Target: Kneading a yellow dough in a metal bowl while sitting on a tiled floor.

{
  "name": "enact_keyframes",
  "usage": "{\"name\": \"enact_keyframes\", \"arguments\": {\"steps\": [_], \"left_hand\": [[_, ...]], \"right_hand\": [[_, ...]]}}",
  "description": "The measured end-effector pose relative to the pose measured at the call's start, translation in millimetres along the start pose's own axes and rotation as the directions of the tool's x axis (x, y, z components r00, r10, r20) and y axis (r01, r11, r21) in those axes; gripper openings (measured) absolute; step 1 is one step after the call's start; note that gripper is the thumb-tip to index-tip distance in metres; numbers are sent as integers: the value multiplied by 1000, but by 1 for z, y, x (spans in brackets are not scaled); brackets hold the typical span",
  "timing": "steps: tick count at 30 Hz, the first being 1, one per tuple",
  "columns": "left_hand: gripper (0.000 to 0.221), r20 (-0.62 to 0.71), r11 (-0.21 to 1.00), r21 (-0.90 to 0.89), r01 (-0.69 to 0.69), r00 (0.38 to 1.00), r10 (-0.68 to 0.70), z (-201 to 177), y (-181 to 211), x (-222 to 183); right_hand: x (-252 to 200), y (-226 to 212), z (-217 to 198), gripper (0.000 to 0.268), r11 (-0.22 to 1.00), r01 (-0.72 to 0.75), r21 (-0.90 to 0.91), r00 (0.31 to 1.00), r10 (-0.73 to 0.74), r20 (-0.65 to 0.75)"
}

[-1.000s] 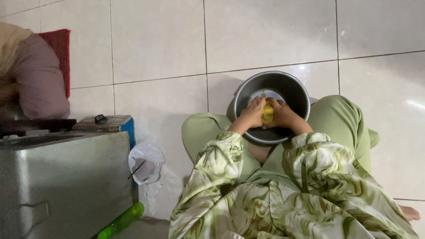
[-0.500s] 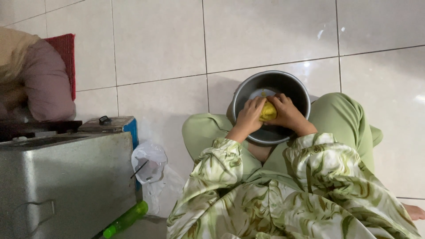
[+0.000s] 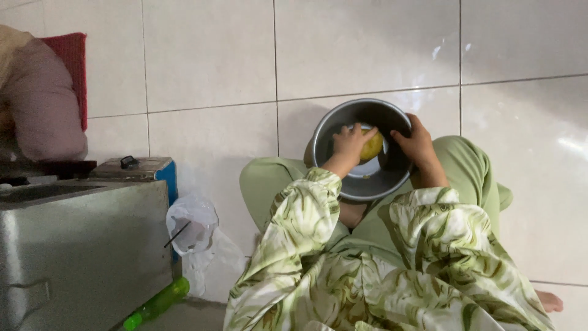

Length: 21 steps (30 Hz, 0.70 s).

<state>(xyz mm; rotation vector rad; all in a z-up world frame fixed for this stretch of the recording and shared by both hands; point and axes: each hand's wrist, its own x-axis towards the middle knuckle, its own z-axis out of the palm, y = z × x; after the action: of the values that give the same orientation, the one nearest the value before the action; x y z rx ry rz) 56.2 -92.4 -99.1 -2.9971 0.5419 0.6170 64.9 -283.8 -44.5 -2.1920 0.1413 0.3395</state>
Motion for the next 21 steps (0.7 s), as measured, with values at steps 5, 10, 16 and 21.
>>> {"name": "enact_keyframes", "arguments": {"steps": [5, 10, 16, 21], "left_hand": [[101, -36, 1000, -22, -7, 999, 6, -13, 4, -24], [92, -21, 997, -74, 27, 999, -29, -46, 22, -52], [70, 113, 919, -394, 18, 993, 29, -86, 13, -64], [84, 137, 923, -384, -1, 989, 59, -47, 13, -49]], "right_hand": [[6, 5, 5, 47, 999, -41, 28, 999, 41, 18], [2, 1, 0, 45, 997, -22, 75, 1000, 22, 6], [2, 4, 4, 45, 997, -27, 78, 1000, 27, -4], [1, 0, 1, 45, 996, -35, 79, 999, 36, -5]]}}
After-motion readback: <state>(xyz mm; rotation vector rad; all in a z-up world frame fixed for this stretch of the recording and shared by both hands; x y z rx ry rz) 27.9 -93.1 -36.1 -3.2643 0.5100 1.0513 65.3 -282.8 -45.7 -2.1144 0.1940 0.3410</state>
